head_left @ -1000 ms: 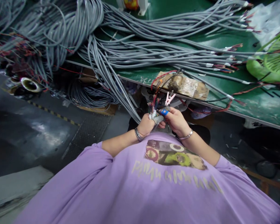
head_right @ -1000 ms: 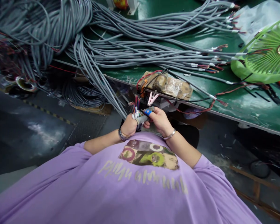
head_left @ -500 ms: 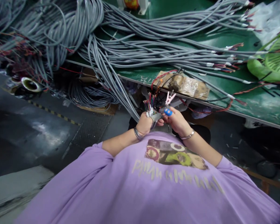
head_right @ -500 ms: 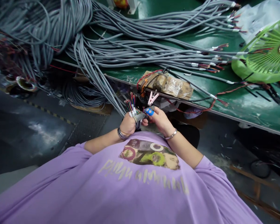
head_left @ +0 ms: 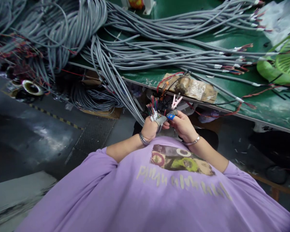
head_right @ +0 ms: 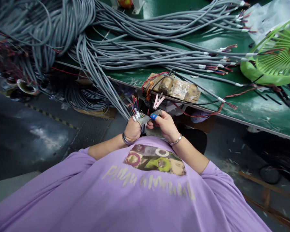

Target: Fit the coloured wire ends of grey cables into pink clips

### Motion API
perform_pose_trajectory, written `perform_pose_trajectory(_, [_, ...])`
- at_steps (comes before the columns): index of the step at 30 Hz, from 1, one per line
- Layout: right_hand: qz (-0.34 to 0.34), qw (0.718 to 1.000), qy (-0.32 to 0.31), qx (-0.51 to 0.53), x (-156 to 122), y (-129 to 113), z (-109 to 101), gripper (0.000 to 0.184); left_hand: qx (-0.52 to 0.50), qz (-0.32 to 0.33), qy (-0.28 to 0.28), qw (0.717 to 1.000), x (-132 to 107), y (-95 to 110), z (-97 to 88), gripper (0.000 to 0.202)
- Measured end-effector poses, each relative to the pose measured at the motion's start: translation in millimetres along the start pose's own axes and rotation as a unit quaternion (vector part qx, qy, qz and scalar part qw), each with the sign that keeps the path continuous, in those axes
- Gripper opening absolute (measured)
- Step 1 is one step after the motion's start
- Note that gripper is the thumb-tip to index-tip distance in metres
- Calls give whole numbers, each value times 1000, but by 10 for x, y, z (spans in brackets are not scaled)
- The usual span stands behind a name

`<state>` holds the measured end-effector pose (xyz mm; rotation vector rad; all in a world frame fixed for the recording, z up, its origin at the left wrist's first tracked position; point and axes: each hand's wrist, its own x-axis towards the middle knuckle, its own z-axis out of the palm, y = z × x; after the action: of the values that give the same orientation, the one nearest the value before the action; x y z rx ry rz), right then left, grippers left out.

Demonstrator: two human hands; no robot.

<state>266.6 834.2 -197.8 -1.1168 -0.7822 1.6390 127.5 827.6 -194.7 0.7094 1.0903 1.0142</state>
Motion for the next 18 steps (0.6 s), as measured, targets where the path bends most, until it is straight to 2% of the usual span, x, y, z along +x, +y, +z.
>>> perform_pose_trajectory(4, [15,1000,-4,-14,6,-46,14,33,9,-10,3,1000,-11,16,13,41])
perform_pose_trajectory(9, [-1,997,-72,-26,-13,-101,109,36,20,-10,-8,1000,-19,18,27,41])
perform_pose_trajectory(11, [7,997,-75,0,-11,-83,145,37,15,-3,-2,1000,-16,16,30,40])
perform_pose_trajectory(14, [23,998,-21,50,32,-53,141,40,4,5,3,1000,-18,18,30,38])
perform_pose_trajectory(16, [31,995,40,86,76,-55,91,42,2,2,4,1000,-26,23,25,38])
perform_pose_trajectory(18, [46,989,74,116,105,-70,20,39,-2,1,10,1000,-35,31,17,38])
